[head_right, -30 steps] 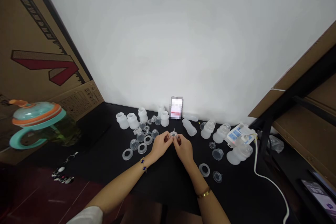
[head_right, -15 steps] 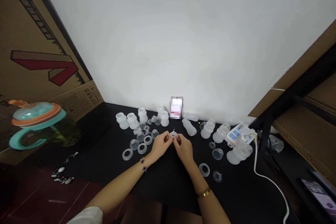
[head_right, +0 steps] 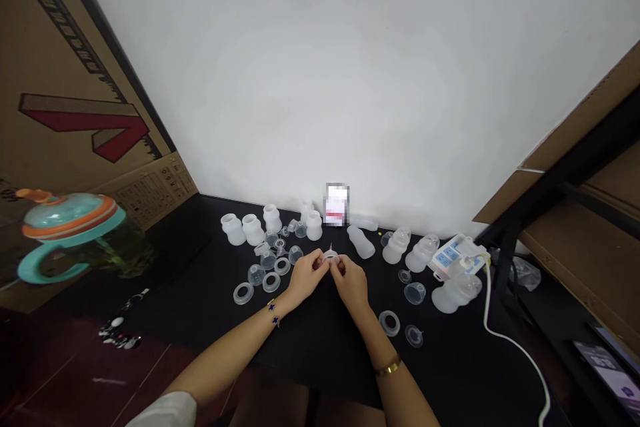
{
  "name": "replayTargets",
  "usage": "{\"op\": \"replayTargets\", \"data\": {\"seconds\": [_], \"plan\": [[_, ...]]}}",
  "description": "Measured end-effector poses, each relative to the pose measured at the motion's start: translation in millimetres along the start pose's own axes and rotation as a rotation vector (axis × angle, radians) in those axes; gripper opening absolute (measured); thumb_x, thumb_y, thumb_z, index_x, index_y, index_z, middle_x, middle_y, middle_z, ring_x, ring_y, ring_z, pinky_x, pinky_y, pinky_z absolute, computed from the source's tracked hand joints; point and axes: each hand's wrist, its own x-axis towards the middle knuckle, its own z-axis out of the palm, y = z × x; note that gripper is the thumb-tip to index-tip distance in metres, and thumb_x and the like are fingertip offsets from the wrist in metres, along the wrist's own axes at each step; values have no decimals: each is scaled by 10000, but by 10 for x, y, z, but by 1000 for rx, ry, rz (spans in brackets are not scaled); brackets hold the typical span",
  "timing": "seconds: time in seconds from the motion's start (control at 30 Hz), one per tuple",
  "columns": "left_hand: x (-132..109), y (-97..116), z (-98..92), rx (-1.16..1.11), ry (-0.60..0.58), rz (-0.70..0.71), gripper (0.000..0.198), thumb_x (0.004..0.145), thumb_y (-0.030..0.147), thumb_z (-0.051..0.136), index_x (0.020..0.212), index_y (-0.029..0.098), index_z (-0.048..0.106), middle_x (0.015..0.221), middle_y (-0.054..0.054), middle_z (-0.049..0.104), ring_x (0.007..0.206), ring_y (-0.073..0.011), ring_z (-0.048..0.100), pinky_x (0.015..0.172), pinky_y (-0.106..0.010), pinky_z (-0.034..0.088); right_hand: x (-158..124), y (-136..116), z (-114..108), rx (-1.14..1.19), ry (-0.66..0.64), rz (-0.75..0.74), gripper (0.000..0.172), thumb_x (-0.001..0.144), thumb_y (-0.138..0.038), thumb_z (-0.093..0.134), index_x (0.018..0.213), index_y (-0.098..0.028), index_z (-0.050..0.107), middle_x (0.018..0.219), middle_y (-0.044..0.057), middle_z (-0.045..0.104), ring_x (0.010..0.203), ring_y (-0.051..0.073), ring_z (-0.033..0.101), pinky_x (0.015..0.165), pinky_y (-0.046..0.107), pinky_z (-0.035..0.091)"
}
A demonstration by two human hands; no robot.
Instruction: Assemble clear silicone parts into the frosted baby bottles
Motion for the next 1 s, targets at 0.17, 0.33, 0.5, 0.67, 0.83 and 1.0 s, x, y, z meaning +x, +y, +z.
{"op": "replayTargets", "data": {"seconds": [0.17,0.33,0.5,0.67,0.83,1.0], "plan": [[2,-3,2,7,4,1,289,907,374,544,687,199,476,607,46,507,580,-119,456,579,-255,266,-3,1,-3,-9,-4,0,352,950,-495,494,780,-224,640,642,-7,629,571,156,545,564,263,326],[0,-1,-1,3,1,-5,289,904,368,550,684,197,472,605,49,503,575,-116,442,579,-254,261,5,-2,1,-14,3,-2,368,944,-506,491,766,-217,633,624,-12,617,559,149,532,558,260,315],[1,-9,8,2,-1,-1,284,908,370,543,692,198,478,611,49,503,581,-118,452,584,-256,264,6,12,8,-14,11,-7,383,946,-514,487,762,-212,635,636,-4,628,564,151,540,556,261,312],[2,-5,9,9,1,-5,287,907,364,541,684,198,470,610,50,499,579,-118,448,583,-261,259,5,12,5,-15,5,-4,383,945,-518,492,753,-215,629,619,-13,608,557,150,532,554,261,305],[2,0,5,8,-5,-10,306,915,390,536,686,198,469,608,51,493,575,-117,441,583,-263,257,4,2,-3,-16,4,3,371,942,-508,496,751,-219,627,614,-15,606,552,150,529,549,261,304],[2,-4,4,6,0,-5,310,916,390,538,684,198,463,602,51,485,576,-118,436,584,-263,255,0,1,-2,-19,13,-9,376,946,-510,491,740,-223,619,603,-19,591,548,149,519,548,262,300]]}}
